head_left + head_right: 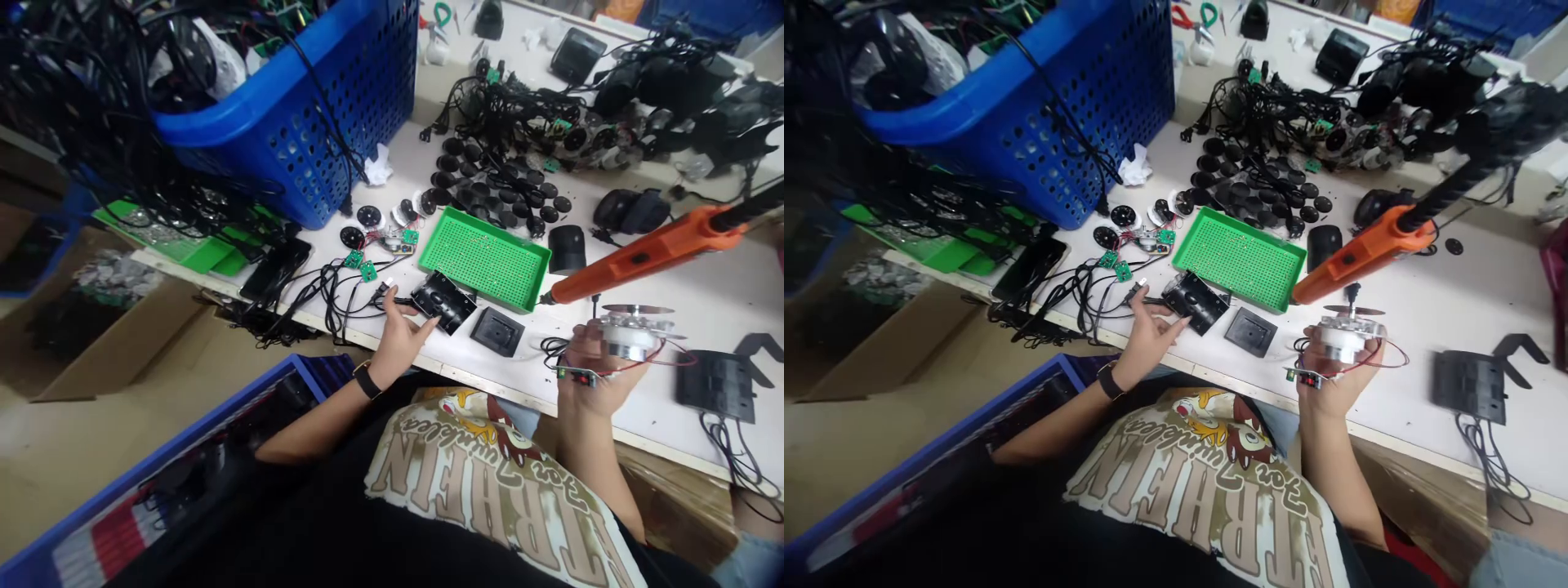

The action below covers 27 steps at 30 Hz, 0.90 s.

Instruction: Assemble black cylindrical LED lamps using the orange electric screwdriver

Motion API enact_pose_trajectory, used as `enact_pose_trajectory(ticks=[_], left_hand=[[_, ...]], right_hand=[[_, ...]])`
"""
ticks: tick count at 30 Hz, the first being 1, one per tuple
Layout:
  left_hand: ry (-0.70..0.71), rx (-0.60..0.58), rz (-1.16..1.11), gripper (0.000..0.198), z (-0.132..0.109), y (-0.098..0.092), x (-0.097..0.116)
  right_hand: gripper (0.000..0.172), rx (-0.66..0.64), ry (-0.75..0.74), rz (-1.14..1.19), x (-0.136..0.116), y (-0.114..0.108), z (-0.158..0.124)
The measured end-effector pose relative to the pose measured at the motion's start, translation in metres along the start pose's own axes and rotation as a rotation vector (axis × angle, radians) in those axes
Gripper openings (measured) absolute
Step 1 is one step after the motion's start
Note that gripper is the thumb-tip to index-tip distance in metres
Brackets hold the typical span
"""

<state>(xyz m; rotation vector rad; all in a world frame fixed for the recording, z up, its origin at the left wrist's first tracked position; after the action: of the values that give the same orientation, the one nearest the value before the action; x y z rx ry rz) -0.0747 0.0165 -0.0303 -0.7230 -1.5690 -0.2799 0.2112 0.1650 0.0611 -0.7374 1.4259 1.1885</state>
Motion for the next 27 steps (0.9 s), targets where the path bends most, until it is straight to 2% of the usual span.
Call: enact_pose_trajectory(ticks=[3, 5, 9, 11, 13, 15, 18, 22, 27], left_hand=[[0.006, -0.059, 0.054, 0.088, 0.011, 0.010, 0.001], [-0.032, -0.078, 0.059, 0.090, 0.015, 0.015, 0.002], [-0.052, -0.036, 0.070, 0.101, 0.020, 0.023, 0.006], [-0.139, -0.023, 0.002, 0.105, 0.021, 0.025, 0.002], [-0.242, -0.006, -0.121, 0.105, 0.020, 0.023, -0.002], [-0.305, 0.014, -0.243, 0.099, 0.016, 0.017, -0.001], [-0.378, -0.005, -0.377, 0.075, 0.006, 0.008, 0.007], [-0.430, -0.139, -0.454, 0.044, -0.009, 0.004, 0.032], [-0.603, -0.243, -0.445, 0.029, -0.024, 0.016, 0.050]], right_hand=[[0.032, 0.067, 0.142, 0.132, 0.003, 0.001, -0.003], [0.038, 0.019, 0.237, 0.130, 0.007, 0.006, -0.010], [0.042, -0.129, 0.308, 0.141, 0.008, 0.015, -0.022], [0.044, -0.187, 0.342, 0.156, 0.007, 0.019, -0.027], [0.045, -0.183, 0.392, 0.161, 0.007, 0.020, -0.029], [0.046, -0.128, 0.462, 0.156, 0.008, 0.019, -0.031], [0.048, -0.045, 0.524, 0.153, 0.008, 0.018, -0.034], [0.042, -0.038, 0.411, 0.138, 0.001, 0.021, -0.033], [0.021, -0.080, 0.154, 0.026, -0.014, 0.021, -0.035]])
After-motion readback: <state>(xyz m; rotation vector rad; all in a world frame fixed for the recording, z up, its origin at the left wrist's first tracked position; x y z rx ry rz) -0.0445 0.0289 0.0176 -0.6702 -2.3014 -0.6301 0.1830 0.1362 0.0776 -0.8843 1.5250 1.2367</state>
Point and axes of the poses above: each hand's wrist, its own z-axis towards the middle knuckle, its own y-axis out of the palm, x = y × z, the point moved 6 cm from there along z, towards the middle knuckle, and after that the axes turned 15 degrees about x, right-handed, at the moved point
